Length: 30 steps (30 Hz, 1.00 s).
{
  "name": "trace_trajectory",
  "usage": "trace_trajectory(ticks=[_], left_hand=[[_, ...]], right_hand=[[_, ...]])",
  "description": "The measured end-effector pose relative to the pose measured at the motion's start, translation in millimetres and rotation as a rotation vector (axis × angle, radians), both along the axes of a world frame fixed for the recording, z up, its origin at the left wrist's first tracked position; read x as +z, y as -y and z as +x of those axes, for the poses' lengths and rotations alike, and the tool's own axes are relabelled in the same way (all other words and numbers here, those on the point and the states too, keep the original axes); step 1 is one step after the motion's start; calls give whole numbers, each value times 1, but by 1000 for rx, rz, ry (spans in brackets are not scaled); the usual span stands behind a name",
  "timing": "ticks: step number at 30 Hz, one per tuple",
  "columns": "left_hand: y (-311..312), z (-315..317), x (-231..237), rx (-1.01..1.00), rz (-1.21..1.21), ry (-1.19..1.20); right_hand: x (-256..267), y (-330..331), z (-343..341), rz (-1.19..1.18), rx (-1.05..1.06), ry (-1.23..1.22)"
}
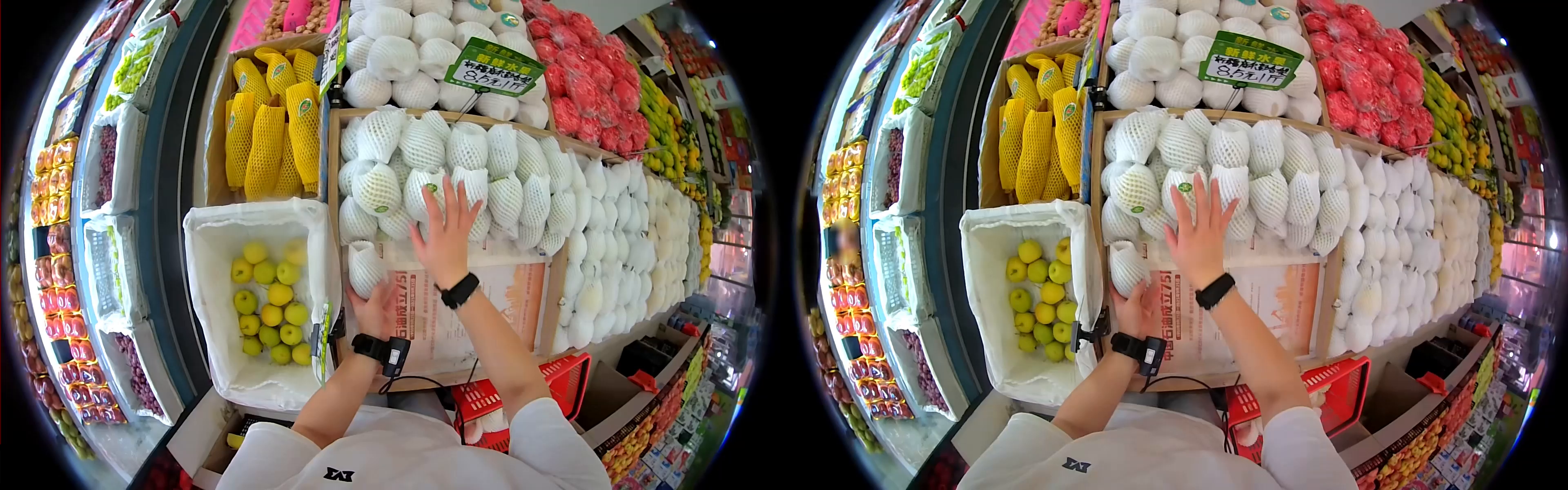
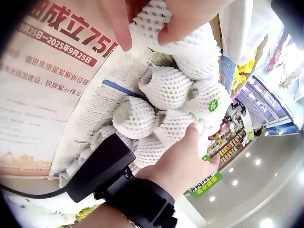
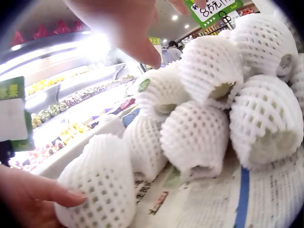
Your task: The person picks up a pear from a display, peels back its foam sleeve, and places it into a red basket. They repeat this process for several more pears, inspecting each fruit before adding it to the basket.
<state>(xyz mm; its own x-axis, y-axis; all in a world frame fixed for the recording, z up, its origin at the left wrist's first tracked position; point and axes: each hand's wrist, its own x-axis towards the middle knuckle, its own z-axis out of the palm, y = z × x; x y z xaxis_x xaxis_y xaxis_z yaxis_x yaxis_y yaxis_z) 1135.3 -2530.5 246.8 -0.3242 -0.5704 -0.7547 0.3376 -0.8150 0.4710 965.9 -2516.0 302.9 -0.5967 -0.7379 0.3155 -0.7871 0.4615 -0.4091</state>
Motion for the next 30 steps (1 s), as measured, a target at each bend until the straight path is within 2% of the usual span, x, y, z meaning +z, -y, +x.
trace_trajectory(ticks=[1,8,10,16,19,21,23,25,26,28,30], left_hand=[[0,0,1,-21,-5,-13],[3,6,8,-87,-101,-67],[3,10,10,-218,-211,-108],[-5,14,26,-296,-293,-212],[-3,15,20,-321,-323,-223],[-1,15,13,-310,-322,-210],[2,16,6,-202,-50,-137],[4,18,-6,-204,-58,-117],[5,17,-9,-217,-85,-96],[6,14,-12,-258,-104,-53],[5,10,-13,-238,-70,-25]], right_hand=[[1,-2,6,-104,17,2],[3,15,7,-40,83,1],[6,26,-1,-35,86,9],[3,32,-5,-11,94,-43],[0,21,0,-53,75,-58],[-8,5,7,-168,83,-78],[-17,-15,27,-319,100,287],[-14,-18,57,-264,-39,758],[-16,-18,66,-274,-40,755],[-23,-18,78,-60,-3,942],[-29,-14,83,-52,17,894]])
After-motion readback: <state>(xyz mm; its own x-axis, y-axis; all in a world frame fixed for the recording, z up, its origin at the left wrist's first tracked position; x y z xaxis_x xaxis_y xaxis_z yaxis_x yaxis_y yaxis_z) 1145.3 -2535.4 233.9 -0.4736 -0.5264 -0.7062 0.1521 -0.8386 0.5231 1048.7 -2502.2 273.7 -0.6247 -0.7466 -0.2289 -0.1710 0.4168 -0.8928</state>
